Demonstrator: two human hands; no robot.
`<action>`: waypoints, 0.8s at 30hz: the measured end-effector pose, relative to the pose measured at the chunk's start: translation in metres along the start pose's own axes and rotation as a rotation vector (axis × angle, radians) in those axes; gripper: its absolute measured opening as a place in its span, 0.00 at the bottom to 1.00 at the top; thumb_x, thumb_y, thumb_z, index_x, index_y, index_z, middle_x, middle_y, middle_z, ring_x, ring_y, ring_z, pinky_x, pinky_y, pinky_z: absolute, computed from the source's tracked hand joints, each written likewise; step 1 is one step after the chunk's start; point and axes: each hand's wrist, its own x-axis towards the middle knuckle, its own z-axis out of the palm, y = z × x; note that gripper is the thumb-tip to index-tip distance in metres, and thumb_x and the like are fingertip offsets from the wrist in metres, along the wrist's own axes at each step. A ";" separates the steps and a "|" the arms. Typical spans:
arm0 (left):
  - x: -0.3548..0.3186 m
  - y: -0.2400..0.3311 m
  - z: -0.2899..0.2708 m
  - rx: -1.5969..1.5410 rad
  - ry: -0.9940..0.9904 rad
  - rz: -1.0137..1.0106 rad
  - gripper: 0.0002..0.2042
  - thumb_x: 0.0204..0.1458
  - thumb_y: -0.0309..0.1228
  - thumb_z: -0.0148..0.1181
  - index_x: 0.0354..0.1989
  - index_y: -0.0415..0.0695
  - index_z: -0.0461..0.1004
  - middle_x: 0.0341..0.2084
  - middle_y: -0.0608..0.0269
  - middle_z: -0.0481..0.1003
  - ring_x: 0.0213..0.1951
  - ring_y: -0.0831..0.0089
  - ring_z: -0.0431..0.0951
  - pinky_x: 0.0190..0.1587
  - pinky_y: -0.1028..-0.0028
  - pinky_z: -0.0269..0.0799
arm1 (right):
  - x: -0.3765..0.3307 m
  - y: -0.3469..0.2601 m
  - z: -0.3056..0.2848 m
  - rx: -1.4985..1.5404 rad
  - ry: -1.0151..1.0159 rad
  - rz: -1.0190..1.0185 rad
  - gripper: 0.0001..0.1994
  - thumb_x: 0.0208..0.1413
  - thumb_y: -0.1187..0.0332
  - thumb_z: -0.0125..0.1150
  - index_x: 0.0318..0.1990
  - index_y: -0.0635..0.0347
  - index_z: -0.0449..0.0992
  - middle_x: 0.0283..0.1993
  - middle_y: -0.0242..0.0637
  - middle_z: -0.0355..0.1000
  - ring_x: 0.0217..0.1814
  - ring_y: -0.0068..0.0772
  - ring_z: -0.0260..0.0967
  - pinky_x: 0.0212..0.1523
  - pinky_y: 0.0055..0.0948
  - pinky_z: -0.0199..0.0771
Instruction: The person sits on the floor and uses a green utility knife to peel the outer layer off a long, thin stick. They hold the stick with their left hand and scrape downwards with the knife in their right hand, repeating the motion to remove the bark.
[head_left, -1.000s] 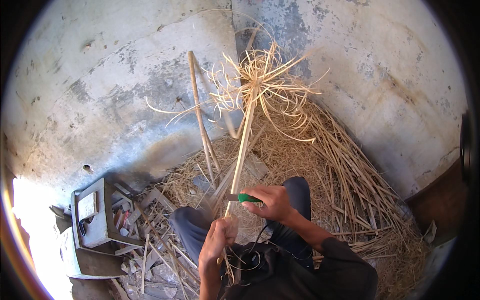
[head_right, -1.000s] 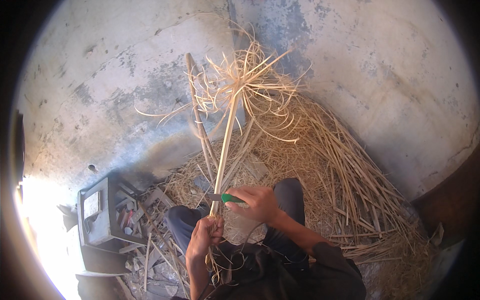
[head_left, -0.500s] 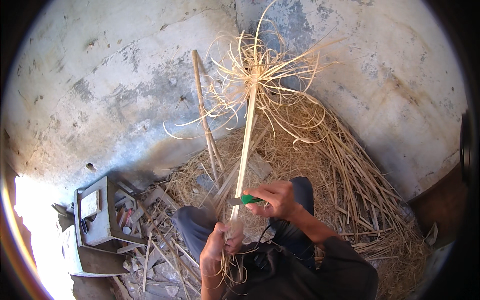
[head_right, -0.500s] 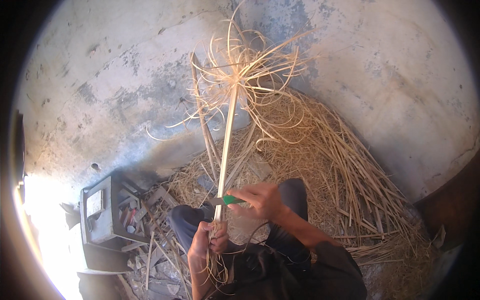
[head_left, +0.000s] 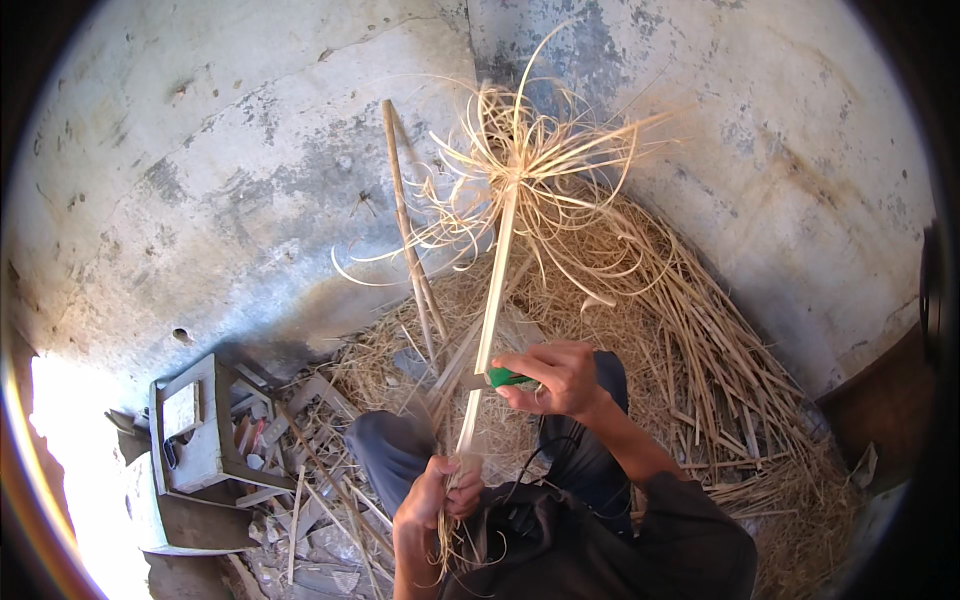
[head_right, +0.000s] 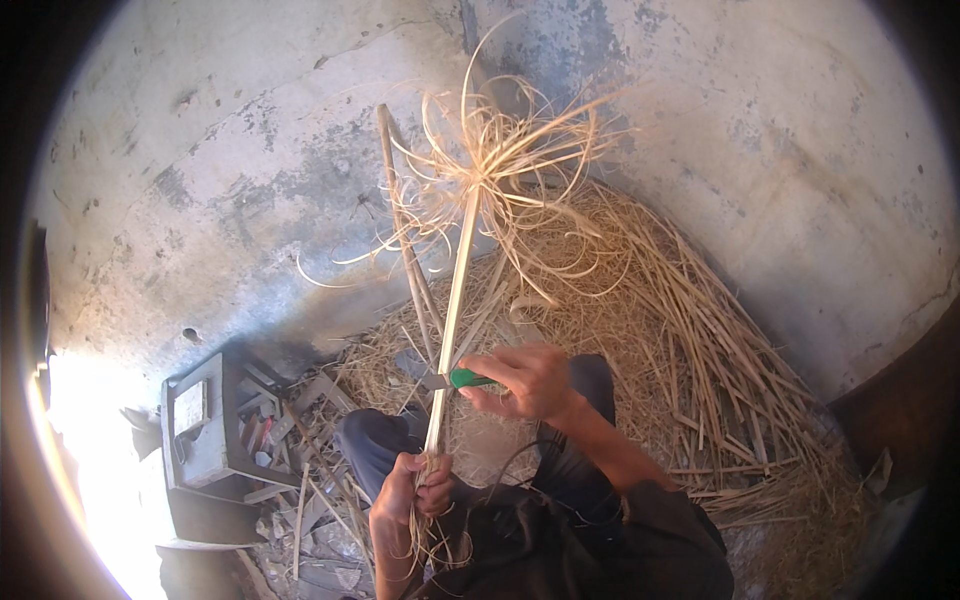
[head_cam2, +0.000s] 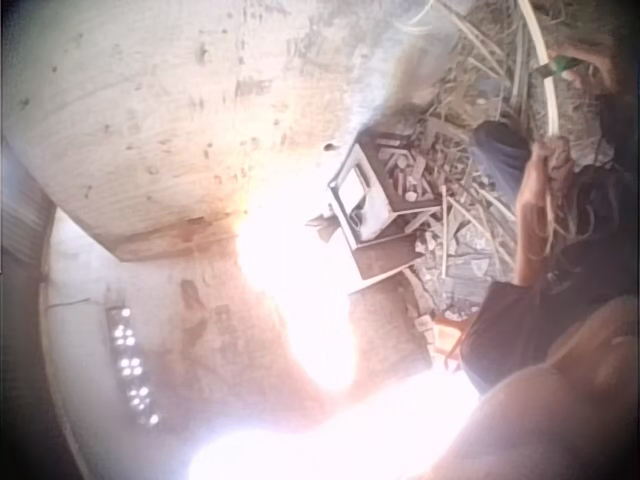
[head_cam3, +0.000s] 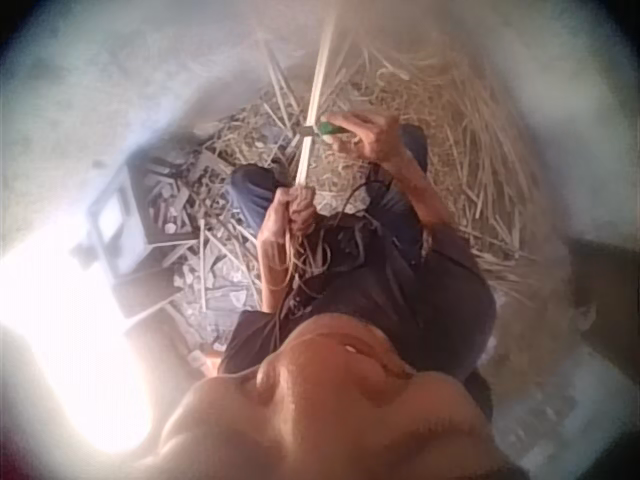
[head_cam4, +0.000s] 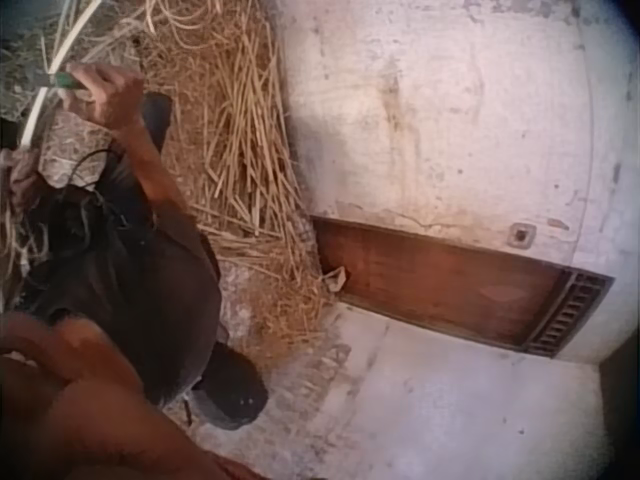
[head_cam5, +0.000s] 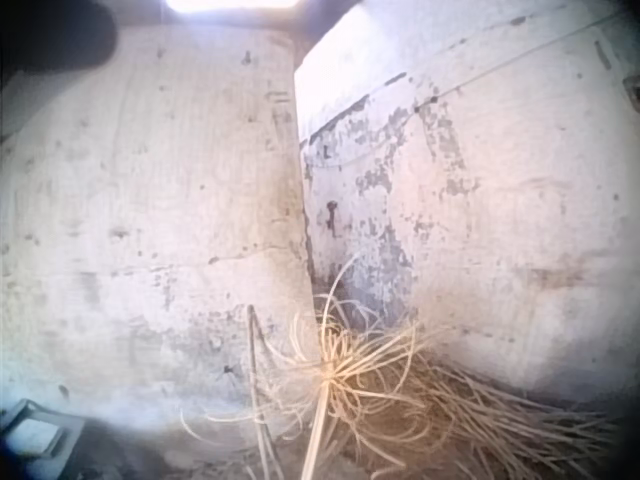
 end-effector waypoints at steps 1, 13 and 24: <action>-0.001 0.000 -0.001 -0.013 0.005 -0.006 0.18 0.65 0.49 0.45 0.30 0.49 0.61 0.16 0.74 0.56 0.15 0.81 0.51 0.16 0.76 0.47 | 0.000 0.000 0.000 -0.006 -0.014 0.000 0.15 0.60 0.52 0.74 0.47 0.49 0.90 0.23 0.25 0.77 0.18 0.27 0.72 0.21 0.30 0.71; -0.016 -0.024 -0.007 -0.007 0.067 -0.125 0.17 0.65 0.47 0.44 0.29 0.49 0.60 0.15 0.75 0.56 0.14 0.82 0.50 0.16 0.76 0.47 | 0.005 0.061 -0.009 -0.038 0.008 0.216 0.17 0.68 0.53 0.68 0.50 0.56 0.87 0.39 0.37 0.87 0.32 0.33 0.85 0.34 0.33 0.87; -0.018 -0.025 0.007 0.288 0.364 0.070 0.15 0.67 0.43 0.42 0.29 0.49 0.62 0.17 0.75 0.57 0.18 0.83 0.52 0.20 0.75 0.48 | -0.014 0.055 -0.002 0.126 -0.013 0.561 0.16 0.66 0.58 0.69 0.56 0.54 0.86 0.42 0.40 0.85 0.35 0.34 0.83 0.32 0.34 0.84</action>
